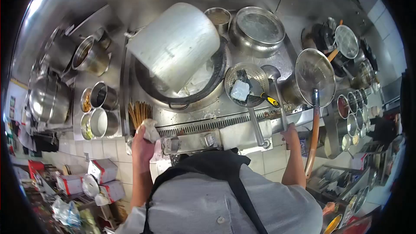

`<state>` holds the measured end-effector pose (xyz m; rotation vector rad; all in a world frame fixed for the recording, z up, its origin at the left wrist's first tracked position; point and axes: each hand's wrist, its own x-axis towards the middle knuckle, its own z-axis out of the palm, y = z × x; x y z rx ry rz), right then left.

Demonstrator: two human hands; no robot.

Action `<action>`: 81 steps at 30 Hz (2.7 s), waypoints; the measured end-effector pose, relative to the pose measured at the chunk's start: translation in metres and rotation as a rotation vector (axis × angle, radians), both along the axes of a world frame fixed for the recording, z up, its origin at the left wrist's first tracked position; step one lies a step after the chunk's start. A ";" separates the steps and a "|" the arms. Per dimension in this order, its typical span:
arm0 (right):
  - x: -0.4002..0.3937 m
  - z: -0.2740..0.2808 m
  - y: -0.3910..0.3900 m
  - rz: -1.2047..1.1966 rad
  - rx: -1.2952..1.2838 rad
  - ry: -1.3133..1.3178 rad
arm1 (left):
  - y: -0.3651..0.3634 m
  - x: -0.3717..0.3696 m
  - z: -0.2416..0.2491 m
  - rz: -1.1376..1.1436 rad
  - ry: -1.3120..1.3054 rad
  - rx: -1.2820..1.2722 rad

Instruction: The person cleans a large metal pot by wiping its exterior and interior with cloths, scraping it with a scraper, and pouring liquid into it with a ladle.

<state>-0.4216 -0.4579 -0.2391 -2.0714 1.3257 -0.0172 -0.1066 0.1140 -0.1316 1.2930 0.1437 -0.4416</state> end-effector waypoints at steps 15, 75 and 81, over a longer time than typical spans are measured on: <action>-0.003 0.145 0.170 0.166 -0.463 -0.242 | 0.177 -0.031 -0.017 0.235 -0.002 -0.263; 0.168 0.261 0.427 -0.117 2.472 -0.715 | 0.256 -0.095 -0.036 0.296 0.060 -0.340; 0.159 0.293 0.436 -0.014 2.597 -0.708 | 0.256 -0.098 -0.033 0.313 0.073 -0.315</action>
